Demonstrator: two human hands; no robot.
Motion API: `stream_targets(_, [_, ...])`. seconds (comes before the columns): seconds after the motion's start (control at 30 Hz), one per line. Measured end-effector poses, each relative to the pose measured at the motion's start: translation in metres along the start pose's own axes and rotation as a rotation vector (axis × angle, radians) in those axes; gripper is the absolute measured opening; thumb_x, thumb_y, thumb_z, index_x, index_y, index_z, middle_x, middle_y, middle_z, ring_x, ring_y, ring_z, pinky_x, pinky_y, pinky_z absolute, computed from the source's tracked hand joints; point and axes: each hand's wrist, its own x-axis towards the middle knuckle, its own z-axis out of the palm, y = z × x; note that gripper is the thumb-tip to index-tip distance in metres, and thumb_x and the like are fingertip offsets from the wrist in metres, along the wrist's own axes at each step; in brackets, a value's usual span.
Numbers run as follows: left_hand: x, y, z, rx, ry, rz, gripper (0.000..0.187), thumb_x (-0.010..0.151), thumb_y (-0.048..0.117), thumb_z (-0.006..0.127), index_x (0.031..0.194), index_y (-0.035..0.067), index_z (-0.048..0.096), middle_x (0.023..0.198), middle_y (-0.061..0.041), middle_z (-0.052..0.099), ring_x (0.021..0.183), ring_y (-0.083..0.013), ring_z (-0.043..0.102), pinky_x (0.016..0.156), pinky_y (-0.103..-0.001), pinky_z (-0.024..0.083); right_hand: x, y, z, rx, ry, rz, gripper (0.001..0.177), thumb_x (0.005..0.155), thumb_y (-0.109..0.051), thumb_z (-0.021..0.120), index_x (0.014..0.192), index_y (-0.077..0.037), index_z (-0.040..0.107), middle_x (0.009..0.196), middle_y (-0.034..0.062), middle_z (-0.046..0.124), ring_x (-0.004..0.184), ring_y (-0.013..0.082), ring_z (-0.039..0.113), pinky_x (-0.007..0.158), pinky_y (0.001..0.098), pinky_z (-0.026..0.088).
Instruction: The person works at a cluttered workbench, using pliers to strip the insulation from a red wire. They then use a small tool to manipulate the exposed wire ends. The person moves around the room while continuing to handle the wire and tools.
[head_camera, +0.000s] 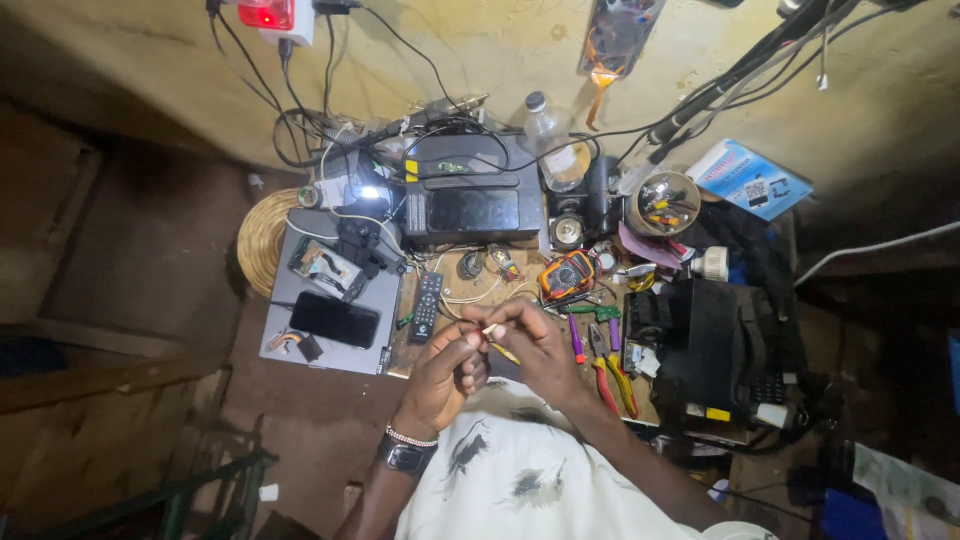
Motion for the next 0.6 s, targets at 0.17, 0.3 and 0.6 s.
stream_targets(0.17, [-0.013,0.001,0.002,0.064,-0.005,0.106,0.012,0.082,0.009,0.056,0.082,-0.002,0.052,0.049,-0.001,0.035,0.039,-0.0075,0.042,0.037,-0.016,0.035,-0.004,0.018,-0.019,-0.068,-0.006,-0.17,0.008,0.079,-0.004,0.054,0.075,0.003,0.052,0.066,0.0144,0.061,0.063,0.0166,0.056,0.058,0.027,0.045])
stream_targets(0.3, [-0.018,-0.01,-0.001,0.159,0.008,0.209,0.014,0.079,0.009,0.061,0.079,-0.002,0.052,0.047,-0.002,0.035,0.037,-0.0079,0.042,0.035,-0.016,0.036,-0.011,0.01,-0.014,-0.191,-0.031,-0.264,0.006,0.075,0.001,0.055,0.07,0.002,0.052,0.063,0.0143,0.061,0.054,0.017,0.054,0.049,0.0259,0.044])
stream_targets(0.6, [-0.034,-0.015,-0.011,0.353,0.027,0.314,0.017,0.077,0.012,0.066,0.077,-0.002,0.056,0.053,-0.004,0.041,0.037,-0.0078,0.044,0.035,-0.017,0.037,-0.033,0.009,-0.013,-0.261,-0.041,-0.187,0.014,0.072,-0.001,0.067,0.082,0.005,0.061,0.072,0.0154,0.064,0.064,0.0193,0.06,0.059,0.032,0.048])
